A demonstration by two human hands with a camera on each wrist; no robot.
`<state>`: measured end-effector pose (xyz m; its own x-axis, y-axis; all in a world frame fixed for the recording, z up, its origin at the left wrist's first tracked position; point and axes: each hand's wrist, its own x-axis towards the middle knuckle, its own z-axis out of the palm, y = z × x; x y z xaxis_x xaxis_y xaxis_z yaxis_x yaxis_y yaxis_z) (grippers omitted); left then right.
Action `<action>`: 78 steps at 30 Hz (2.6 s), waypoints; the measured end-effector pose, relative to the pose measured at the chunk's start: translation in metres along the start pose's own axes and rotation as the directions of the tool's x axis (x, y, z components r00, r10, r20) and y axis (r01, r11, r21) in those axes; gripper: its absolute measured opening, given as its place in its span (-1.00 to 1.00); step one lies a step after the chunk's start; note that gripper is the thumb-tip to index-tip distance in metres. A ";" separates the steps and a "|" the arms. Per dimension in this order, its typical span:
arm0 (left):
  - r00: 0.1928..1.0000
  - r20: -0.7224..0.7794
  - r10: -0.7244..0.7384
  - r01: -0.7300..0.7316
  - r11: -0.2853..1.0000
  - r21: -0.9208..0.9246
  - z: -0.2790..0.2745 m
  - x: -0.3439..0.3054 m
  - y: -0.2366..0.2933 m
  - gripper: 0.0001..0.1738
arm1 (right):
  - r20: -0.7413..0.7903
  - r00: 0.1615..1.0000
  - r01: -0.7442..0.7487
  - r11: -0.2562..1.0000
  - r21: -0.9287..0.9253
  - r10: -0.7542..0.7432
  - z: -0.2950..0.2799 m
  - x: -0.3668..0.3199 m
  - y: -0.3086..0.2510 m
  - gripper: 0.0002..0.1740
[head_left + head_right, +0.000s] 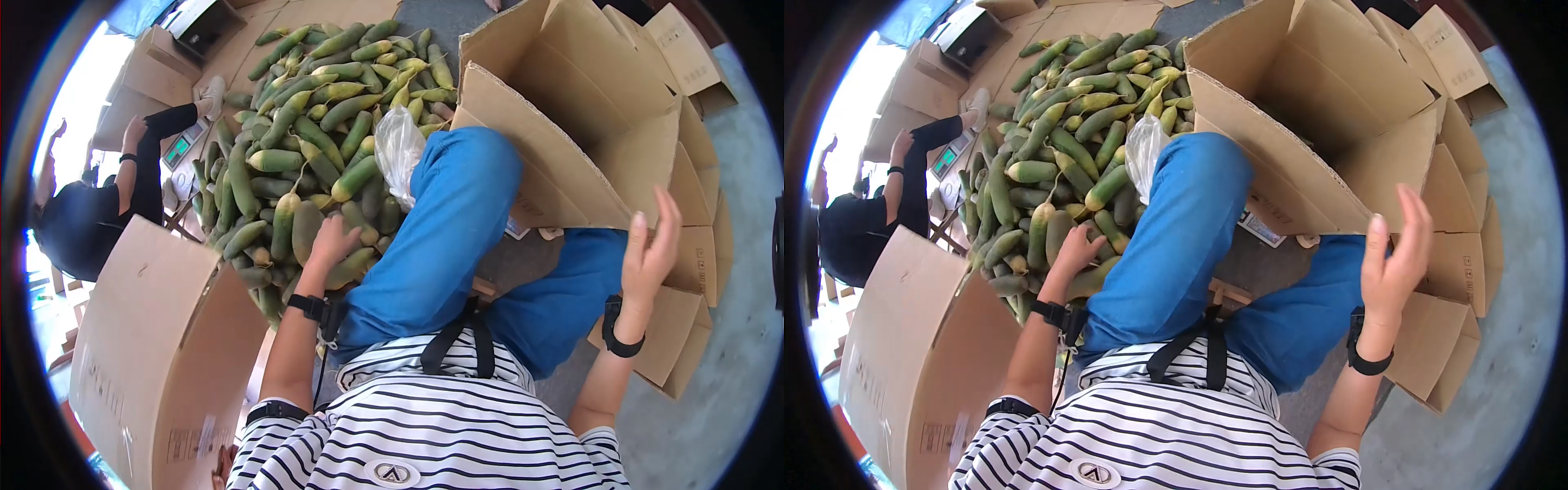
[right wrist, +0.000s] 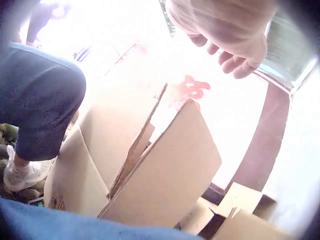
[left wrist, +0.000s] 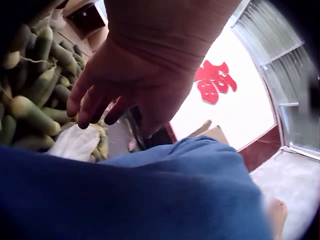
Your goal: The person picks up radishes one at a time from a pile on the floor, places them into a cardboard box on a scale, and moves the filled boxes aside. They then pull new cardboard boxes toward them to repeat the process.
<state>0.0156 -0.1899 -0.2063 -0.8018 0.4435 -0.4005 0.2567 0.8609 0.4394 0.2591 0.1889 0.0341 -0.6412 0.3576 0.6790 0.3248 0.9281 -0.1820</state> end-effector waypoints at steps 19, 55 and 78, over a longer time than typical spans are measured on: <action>0.789 -0.317 -0.527 0.524 0.846 -0.101 0.047 -0.033 -0.132 -0.26 | 0.357 0.913 -0.134 0.972 -0.195 0.197 0.034 -0.013 0.003 -0.68; 0.642 -0.378 0.666 -0.763 0.510 -0.396 -0.168 0.004 0.331 -0.17 | 0.173 0.980 -0.085 0.994 -0.062 0.095 0.030 -0.014 0.006 -0.71; 0.984 -0.052 -0.168 0.167 0.986 -0.013 0.031 -0.071 -0.119 -0.46 | 0.259 0.965 0.005 0.983 -0.184 0.044 0.040 -0.014 0.004 -0.74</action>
<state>0.0592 -0.3162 -0.2553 -0.8603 0.2793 -0.4265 0.1121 0.9197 0.3762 0.2421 0.1918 -0.0048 -0.7847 0.4126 0.4627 0.4440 0.8949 -0.0449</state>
